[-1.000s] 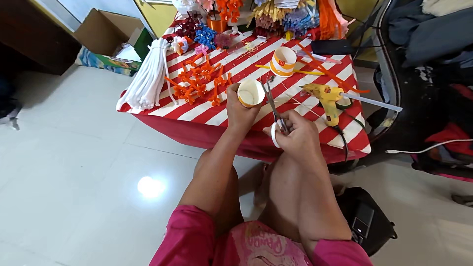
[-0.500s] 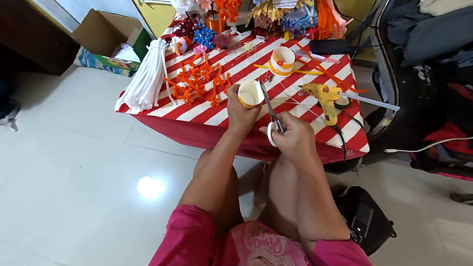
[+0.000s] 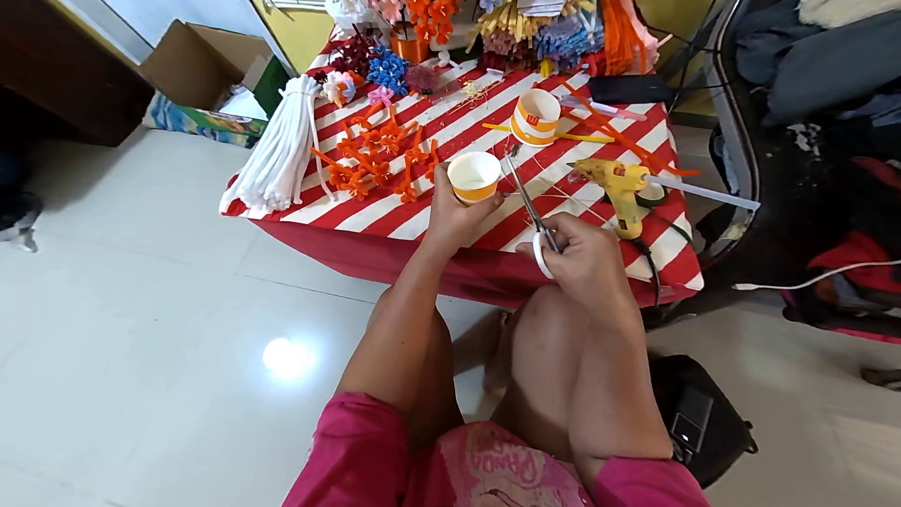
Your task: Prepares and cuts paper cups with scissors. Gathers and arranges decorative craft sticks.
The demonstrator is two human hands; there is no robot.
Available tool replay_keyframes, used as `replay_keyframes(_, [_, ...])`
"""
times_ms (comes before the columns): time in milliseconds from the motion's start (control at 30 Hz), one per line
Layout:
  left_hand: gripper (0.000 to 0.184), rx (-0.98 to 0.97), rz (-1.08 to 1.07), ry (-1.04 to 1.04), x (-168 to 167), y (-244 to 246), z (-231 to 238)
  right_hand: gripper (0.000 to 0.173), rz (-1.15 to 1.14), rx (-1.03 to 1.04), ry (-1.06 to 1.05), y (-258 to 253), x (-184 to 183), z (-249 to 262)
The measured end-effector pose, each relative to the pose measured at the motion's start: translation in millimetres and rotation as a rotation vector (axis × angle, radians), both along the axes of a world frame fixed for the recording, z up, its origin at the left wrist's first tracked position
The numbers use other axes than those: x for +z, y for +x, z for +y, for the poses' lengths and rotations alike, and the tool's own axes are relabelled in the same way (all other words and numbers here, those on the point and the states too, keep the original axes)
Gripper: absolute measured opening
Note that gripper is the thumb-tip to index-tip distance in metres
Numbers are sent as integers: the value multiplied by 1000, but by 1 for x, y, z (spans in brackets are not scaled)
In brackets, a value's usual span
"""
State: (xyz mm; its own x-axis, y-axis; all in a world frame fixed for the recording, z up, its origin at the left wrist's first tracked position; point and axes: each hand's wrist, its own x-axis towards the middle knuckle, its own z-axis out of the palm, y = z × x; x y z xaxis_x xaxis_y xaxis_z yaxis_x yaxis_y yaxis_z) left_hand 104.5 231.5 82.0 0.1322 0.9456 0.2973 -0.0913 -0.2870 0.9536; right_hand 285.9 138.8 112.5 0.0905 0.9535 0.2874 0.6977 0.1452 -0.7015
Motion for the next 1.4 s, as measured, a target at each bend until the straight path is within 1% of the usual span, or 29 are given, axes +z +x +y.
replay_keyframes(33, [69,-79,-79,-75,1,-3,-2,20,10,-19,1,0,0,0])
replay_keyframes(67, [60,-171,-195,-151,2,-4,-2,21,25,-31,-7,-1,0,1])
replay_keyframes(133, [36,-337,-388,-278,6,-7,-2,24,45,-45,-33,0,0,2])
replay_keyframes(167, [30,-401,-431,-315,6,-9,-2,25,48,-50,-42,0,-1,3])
replay_keyframes(233, [26,-470,-456,-339,7,-11,-2,26,46,-53,-47,0,-2,4])
replay_keyframes(367, [25,-513,-474,-328,6,-13,-1,26,50,-60,-79,-1,-2,5])
replay_keyframes(567, [35,-571,-508,-307,4,-15,1,25,61,-60,-77,-2,-2,5])
replay_keyframes(633, [38,-484,-443,-282,4,-12,0,26,84,-64,-39,-2,-2,3])
replay_keyframes(667, [41,-376,-363,-229,5,-9,-1,27,95,-60,-5,-3,-2,3])
replay_keyframes(733, [61,-114,-182,-5,1,-1,2,30,93,-41,87,-5,-4,2])
replay_keyframes(800, [74,121,-23,216,-3,6,6,34,54,-18,154,-7,-6,1])
replay_keyframes(833, [75,206,27,280,-3,8,6,36,27,-5,172,-8,-7,1])
replay_keyframes(900, [74,313,66,357,-5,13,5,38,-20,13,191,-12,-9,2])
replay_keyframes(1000, [69,383,47,402,-8,19,4,37,-72,-1,207,-20,-11,3])
replay_keyframes(1167, [70,453,36,419,-11,24,4,35,-94,-49,245,-30,-14,3])
replay_keyframes(1267, [66,463,20,445,-12,25,4,34,-102,-55,226,-32,-13,3])
replay_keyframes(1400, [65,472,23,434,-13,25,3,33,-93,-38,210,-31,-13,3])
